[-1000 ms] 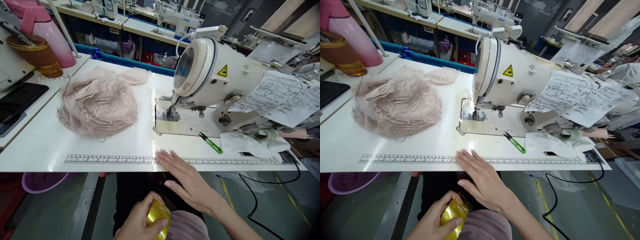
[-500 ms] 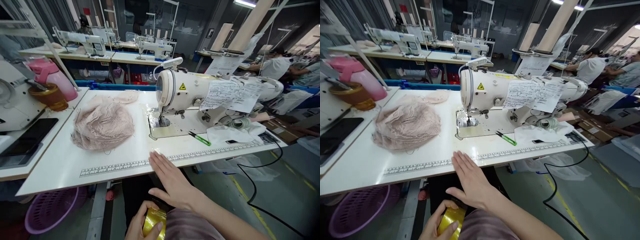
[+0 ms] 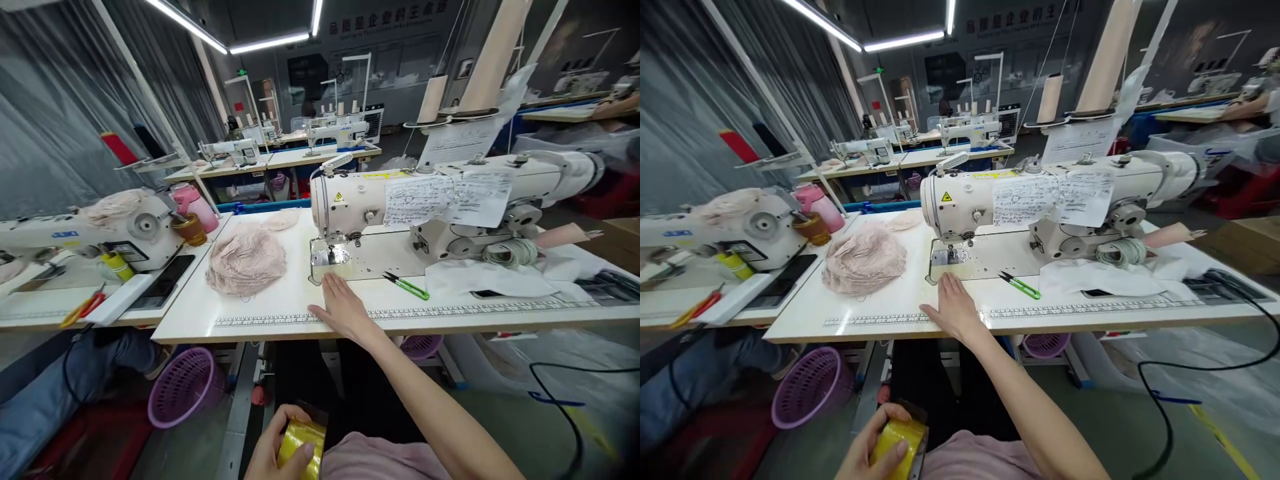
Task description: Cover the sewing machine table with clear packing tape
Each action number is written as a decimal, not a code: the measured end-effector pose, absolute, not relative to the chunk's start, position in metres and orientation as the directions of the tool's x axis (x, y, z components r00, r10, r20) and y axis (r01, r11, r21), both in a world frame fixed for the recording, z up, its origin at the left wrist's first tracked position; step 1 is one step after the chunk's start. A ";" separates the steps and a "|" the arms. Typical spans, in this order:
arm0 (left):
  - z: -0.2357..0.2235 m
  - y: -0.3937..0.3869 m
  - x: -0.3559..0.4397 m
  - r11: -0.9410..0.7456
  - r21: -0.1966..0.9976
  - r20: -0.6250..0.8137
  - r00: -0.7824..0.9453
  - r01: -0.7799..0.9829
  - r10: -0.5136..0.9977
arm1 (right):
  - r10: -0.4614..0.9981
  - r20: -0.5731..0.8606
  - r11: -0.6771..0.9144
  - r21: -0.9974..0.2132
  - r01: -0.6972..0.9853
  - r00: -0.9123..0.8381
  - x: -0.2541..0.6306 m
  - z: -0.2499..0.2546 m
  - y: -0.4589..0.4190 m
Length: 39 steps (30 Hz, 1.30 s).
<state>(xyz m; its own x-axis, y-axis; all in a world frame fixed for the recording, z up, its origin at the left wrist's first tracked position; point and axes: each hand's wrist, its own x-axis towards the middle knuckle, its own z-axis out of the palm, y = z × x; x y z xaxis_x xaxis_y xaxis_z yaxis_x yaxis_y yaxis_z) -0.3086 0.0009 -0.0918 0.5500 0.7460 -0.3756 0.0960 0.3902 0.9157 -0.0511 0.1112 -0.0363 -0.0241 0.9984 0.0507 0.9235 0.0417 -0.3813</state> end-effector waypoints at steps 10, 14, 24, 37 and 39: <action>-0.006 0.022 -0.260 0.326 0.941 -0.334 0.416 0.092 0.846 | 0.956 0.058 0.213 -0.812 0.543 -0.288 -0.040 0.009 0.072; 0.002 0.028 -0.244 0.343 0.939 -0.297 0.427 -0.032 0.854 | 0.972 0.100 0.151 -0.959 0.241 -0.212 -0.035 -0.007 0.044; -0.010 0.025 -0.230 0.409 0.910 -0.336 0.454 -0.070 0.825 | 0.979 0.091 0.106 -0.992 -0.073 0.184 -0.065 -0.057 -0.018; -0.033 0.013 -0.231 0.333 0.940 -0.318 0.562 0.079 0.763 | 0.983 -0.081 -0.037 -0.966 -0.254 0.166 -0.081 -0.067 -0.027; -0.040 0.011 -0.231 0.294 0.951 -0.293 0.589 0.097 0.753 | 0.978 -0.037 0.009 -0.976 -0.216 0.204 -0.082 -0.069 -0.026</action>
